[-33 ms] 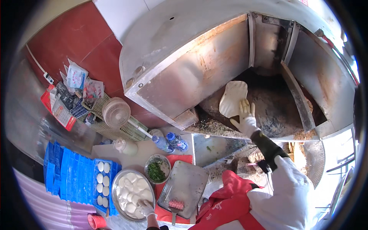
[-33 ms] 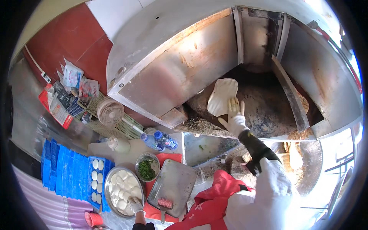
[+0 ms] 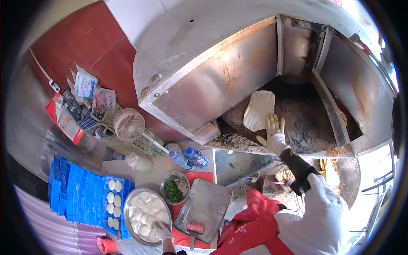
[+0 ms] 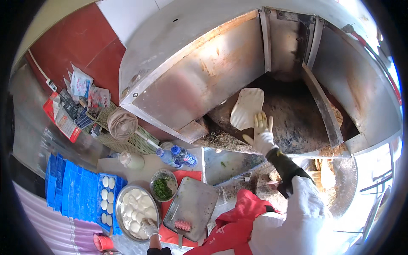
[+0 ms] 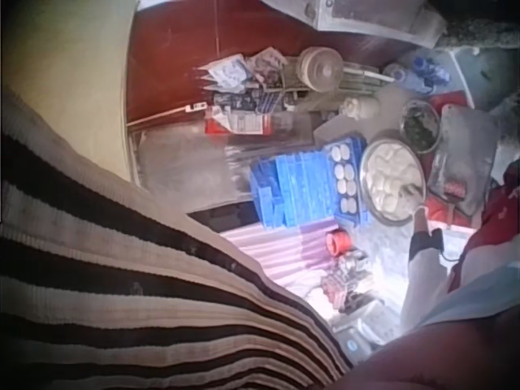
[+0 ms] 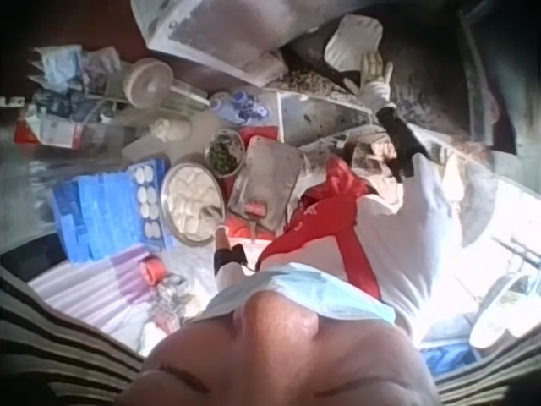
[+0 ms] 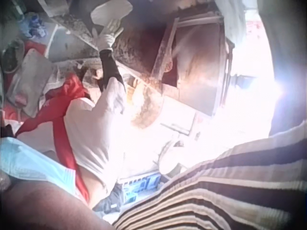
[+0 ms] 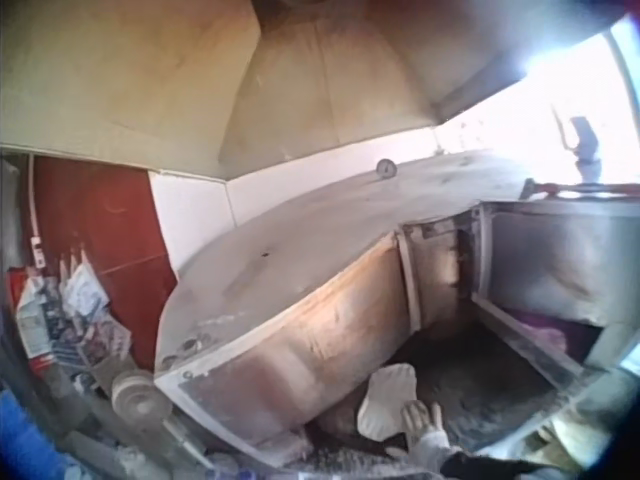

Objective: Preparing and baking flatbread in a traditional oven.

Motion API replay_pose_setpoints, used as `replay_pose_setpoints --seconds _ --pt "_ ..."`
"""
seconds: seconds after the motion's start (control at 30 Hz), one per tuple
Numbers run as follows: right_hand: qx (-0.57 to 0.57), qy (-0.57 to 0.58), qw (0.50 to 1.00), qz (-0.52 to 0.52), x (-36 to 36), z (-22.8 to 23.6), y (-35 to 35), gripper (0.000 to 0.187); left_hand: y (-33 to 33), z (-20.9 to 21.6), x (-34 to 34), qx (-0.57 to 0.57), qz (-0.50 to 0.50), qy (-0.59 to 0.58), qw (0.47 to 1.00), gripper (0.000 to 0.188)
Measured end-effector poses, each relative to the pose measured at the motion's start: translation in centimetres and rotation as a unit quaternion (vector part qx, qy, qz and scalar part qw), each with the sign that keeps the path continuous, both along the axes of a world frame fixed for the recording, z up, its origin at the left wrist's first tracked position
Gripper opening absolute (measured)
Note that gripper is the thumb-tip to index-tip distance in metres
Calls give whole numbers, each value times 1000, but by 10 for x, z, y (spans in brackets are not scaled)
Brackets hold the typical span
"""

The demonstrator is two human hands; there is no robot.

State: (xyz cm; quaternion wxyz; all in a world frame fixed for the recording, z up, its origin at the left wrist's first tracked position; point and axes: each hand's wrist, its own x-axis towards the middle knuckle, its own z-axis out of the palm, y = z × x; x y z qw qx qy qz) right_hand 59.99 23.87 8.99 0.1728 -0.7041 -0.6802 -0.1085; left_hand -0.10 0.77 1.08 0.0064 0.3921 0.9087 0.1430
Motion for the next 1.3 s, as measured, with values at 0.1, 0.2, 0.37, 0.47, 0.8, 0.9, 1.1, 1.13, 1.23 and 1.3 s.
replay_pose_setpoints --seconds 0.1,0.2,0.37,0.47,0.8,0.9,1.1,1.13,1.23,1.3 --pt "1 -18 1000 1 -5 7 -11 91 3 -9 -8 4 -22 26 999 49" --pt "65 19 997 43 -12 29 17 88 5 0 4 -11 -20 31 999 46" --pt "-32 5 998 45 -23 1 25 95 0 -5 -1 21 -5 31 999 40" --pt "-29 -42 998 38 -28 1 1 90 6 -6 8 45 -2 66 997 37" --pt "13 58 998 11 -56 -3 51 99 6 -8 2 26 46 9 999 38" --pt "-96 -32 994 47 -46 -9 42 98 5 -3 4 27 67 2 997 38" --pt "-30 -42 998 -42 48 -22 140 90 14 -1 12 76 52 19 996 32" --pt "-4 16 1000 -2 71 -34 162 85 11 -6 10 76 58 20 995 32" --pt "-103 -67 992 1 75 -18 188 81 -2 -20 -10 111 56 12 992 31" --pt "-201 -97 974 -36 61 12 184 77 -7 -22 -15 80 51 37 995 31"
